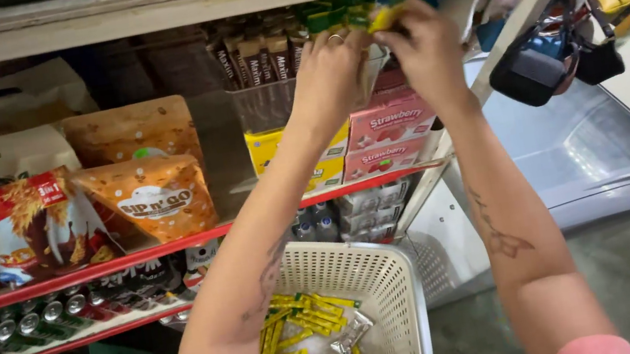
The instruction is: Picking snack packets from a shelf and placing them into a shopping basket.
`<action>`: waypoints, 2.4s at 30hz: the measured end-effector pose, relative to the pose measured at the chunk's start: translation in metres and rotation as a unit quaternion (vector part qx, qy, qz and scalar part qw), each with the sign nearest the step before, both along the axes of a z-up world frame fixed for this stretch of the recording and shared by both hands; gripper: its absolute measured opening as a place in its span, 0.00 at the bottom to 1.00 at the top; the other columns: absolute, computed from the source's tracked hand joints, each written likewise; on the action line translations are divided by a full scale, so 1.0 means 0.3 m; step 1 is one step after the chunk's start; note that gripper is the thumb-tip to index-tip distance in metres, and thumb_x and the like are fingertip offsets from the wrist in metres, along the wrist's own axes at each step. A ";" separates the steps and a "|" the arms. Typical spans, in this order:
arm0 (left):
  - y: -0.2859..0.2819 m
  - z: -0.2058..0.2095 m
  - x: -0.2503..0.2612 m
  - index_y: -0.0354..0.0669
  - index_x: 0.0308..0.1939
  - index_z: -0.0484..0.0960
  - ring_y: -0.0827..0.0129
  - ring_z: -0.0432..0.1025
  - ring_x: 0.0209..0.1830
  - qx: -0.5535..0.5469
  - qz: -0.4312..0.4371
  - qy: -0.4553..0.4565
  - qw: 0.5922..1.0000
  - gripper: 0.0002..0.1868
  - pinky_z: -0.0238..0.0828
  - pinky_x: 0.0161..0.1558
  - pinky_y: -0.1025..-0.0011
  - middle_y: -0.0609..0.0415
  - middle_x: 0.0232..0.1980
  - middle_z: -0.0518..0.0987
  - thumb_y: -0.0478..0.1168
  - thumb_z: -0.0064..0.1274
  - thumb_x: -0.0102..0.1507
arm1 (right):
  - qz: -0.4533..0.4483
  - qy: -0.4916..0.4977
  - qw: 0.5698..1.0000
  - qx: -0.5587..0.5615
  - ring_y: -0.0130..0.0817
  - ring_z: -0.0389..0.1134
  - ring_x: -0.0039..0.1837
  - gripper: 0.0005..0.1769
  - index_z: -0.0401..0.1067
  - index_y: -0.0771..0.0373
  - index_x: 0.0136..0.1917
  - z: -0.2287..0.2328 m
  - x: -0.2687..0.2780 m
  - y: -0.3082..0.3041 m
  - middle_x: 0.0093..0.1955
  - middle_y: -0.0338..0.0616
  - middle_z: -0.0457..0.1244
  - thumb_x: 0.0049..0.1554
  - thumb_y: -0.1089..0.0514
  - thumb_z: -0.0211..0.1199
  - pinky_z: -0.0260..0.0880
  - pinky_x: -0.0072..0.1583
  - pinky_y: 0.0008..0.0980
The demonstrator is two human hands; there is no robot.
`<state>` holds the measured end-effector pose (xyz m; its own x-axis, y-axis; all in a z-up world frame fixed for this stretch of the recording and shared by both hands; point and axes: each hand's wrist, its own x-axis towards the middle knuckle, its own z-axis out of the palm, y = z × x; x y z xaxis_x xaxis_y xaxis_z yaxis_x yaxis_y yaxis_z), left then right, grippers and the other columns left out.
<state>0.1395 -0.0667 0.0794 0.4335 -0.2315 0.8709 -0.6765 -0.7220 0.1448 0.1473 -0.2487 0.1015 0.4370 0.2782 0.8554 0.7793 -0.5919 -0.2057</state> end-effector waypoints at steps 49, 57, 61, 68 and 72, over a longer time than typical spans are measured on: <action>0.053 -0.106 0.054 0.37 0.42 0.78 0.54 0.76 0.44 0.132 0.066 -0.018 0.989 0.14 0.75 0.46 0.59 0.47 0.41 0.79 0.39 0.58 0.55 | 0.044 0.083 0.991 -0.095 0.57 0.69 0.51 0.21 0.70 0.69 0.57 -0.087 0.066 0.024 0.54 0.58 0.67 0.49 0.70 0.61 0.69 0.50 0.48; 0.032 -0.187 0.124 0.39 0.41 0.78 0.54 0.78 0.44 0.181 0.132 0.038 0.974 0.09 0.77 0.46 0.63 0.46 0.44 0.79 0.31 0.57 0.58 | -0.127 0.134 0.928 -0.324 0.62 0.71 0.50 0.12 0.77 0.65 0.43 -0.070 0.116 0.050 0.46 0.62 0.69 0.48 0.60 0.59 0.70 0.54 0.56; 0.040 -0.173 0.113 0.36 0.43 0.77 0.49 0.77 0.44 0.111 0.073 0.051 0.990 0.16 0.77 0.44 0.59 0.42 0.44 0.79 0.35 0.60 0.53 | -0.104 0.139 0.931 -0.321 0.63 0.70 0.49 0.14 0.78 0.65 0.44 -0.072 0.153 0.037 0.45 0.62 0.69 0.45 0.60 0.59 0.68 0.53 0.58; 0.035 -0.094 0.064 0.32 0.56 0.66 0.44 0.78 0.43 0.046 0.025 0.138 0.989 0.33 0.76 0.43 0.54 0.38 0.39 0.81 0.43 0.66 0.55 | -0.151 0.274 0.875 -0.370 0.64 0.71 0.51 0.20 0.79 0.68 0.46 -0.050 0.236 0.073 0.46 0.68 0.68 0.43 0.56 0.62 0.72 0.55 0.54; 0.033 -0.127 0.083 0.31 0.56 0.65 0.42 0.78 0.41 0.054 0.026 0.086 0.994 0.40 0.76 0.43 0.53 0.37 0.38 0.81 0.47 0.69 0.49 | -0.198 0.363 0.832 -0.370 0.61 0.74 0.50 0.20 0.80 0.69 0.47 -0.037 0.195 0.114 0.47 0.67 0.70 0.43 0.57 0.61 0.74 0.54 0.51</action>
